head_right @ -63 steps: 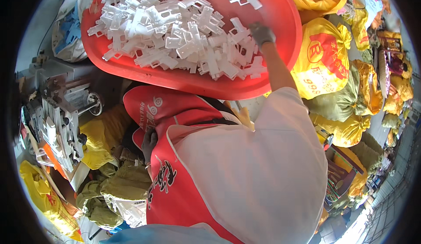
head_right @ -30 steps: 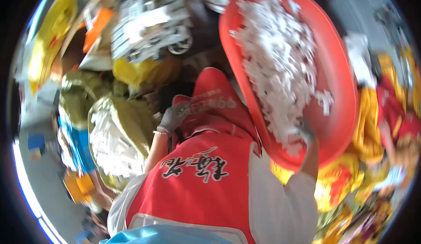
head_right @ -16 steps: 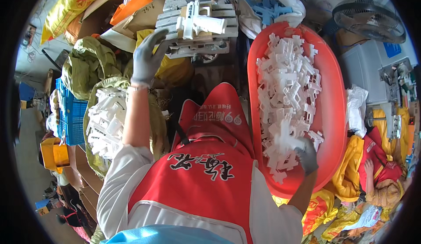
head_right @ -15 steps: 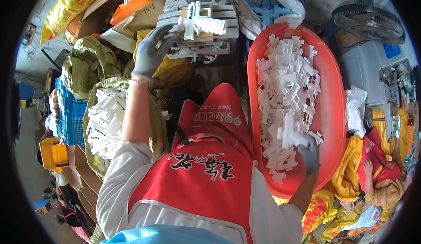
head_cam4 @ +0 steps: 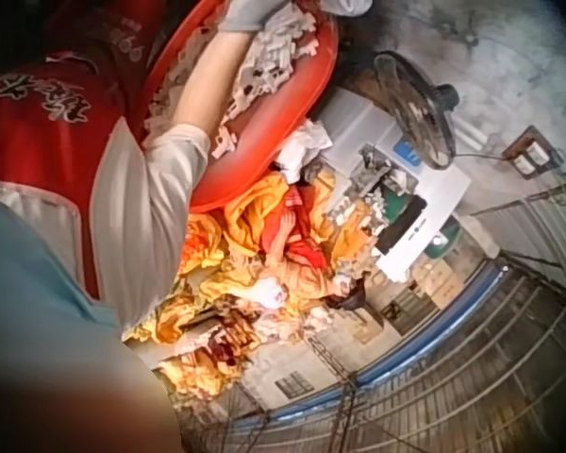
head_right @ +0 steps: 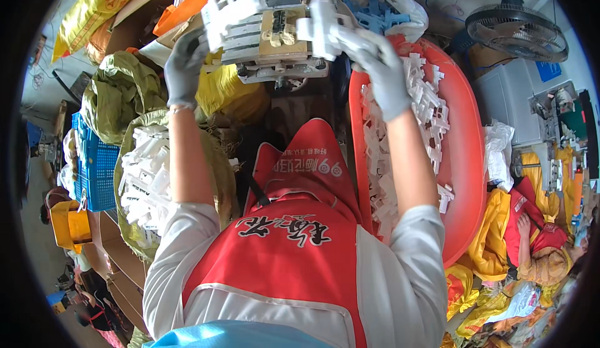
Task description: The person takes plastic toy gun parts from a basin, places them onto a printing machine to stamp them, and transfers the printed parts into a large bag, occasionally pressing buttons on the machine's control panel.
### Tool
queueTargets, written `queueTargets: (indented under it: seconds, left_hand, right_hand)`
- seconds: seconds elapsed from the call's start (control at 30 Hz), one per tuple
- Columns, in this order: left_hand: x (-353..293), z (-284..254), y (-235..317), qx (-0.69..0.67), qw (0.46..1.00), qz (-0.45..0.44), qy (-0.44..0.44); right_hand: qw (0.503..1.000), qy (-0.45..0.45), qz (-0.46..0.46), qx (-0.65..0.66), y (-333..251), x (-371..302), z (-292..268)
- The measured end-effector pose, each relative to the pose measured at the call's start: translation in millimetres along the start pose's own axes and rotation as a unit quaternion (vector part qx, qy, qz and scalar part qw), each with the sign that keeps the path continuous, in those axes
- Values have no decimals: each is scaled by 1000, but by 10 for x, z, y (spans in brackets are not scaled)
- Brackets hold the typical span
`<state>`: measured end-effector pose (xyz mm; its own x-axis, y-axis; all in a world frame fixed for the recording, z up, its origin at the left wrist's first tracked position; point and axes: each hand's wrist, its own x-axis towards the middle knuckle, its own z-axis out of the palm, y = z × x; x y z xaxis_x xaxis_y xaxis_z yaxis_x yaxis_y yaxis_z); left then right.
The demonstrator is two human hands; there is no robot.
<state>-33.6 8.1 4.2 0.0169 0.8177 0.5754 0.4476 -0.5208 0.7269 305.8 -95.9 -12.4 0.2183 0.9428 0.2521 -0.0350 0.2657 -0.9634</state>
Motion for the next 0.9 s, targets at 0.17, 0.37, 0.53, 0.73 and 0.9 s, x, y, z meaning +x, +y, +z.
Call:
queueTargets:
  seconds: [0.17, 0.37, 0.53, 0.73, 0.9]
  left_hand:
    - [-489, -587, -9, -64, 991, -106, 48]
    - [-950, -865, -169, -112, 986, -106, 68]
    - [-1199, -1180, -181, 87, 995, -41, 31]
    - [-1566, -2010, -221, 180, 975, -120, 60]
    - [-1993, -2478, -378, 219, 954, -186, 90]
  right_hand:
    - [986, -120, 9, -115, 237, 535, 365]
    - [938, -162, -105, -288, 223, 587, 489]
    - [859, -208, -259, -391, 43, 447, 41]
    - [856, -11, 160, -492, 793, -641, -1885]
    - [727, -111, 253, -629, 1823, -1853, -2255]
